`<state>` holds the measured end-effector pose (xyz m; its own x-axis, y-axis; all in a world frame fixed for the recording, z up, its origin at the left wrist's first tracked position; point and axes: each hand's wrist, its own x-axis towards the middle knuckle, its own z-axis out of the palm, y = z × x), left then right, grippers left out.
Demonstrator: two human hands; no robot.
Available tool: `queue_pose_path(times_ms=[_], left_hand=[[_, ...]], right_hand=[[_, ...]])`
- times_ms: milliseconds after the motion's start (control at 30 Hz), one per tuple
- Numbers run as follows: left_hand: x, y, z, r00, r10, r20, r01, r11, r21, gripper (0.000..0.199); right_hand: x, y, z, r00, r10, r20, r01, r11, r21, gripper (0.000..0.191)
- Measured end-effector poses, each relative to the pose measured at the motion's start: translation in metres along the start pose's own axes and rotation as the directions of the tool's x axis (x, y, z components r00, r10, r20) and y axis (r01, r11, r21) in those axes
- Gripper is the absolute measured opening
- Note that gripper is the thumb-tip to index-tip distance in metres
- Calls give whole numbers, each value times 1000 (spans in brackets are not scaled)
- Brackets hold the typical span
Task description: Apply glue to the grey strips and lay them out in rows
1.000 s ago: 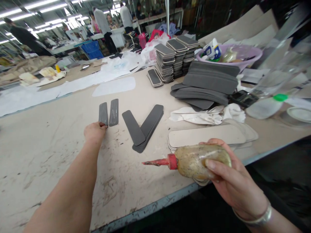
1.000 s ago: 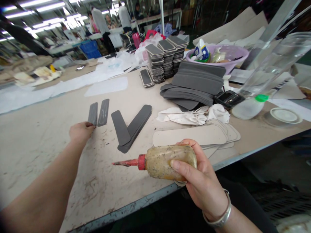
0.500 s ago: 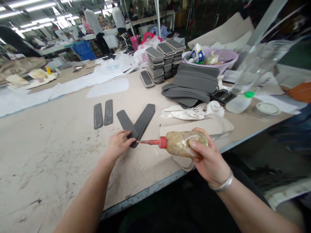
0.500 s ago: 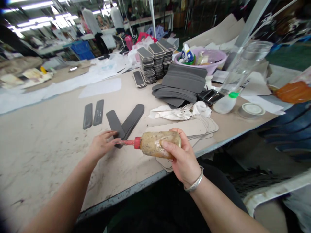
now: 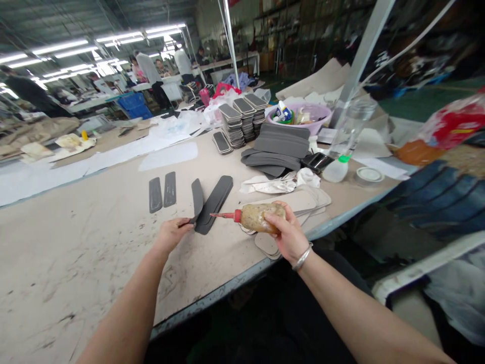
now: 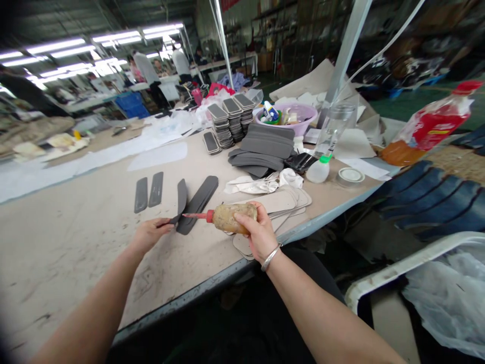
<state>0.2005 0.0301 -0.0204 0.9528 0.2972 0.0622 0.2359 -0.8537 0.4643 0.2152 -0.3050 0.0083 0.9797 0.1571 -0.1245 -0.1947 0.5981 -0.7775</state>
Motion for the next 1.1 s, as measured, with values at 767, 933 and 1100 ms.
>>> queue_pose_path(times_ms=[767,933,1100], left_hand=[[-184,-14,-12,895,438,85,-442,847,295,22],[-188,-18,-11,909,401,115,-417,874,247,23],[-186,-13,-13,911,390,131,-410,890,201,23]], right_hand=[[-53,45,25,663,-266,700,738,387,-553,38],[-59,60,37,630,-201,750,753,394,-527,35],[-63,71,44,573,-142,807,775,416,-476,34]])
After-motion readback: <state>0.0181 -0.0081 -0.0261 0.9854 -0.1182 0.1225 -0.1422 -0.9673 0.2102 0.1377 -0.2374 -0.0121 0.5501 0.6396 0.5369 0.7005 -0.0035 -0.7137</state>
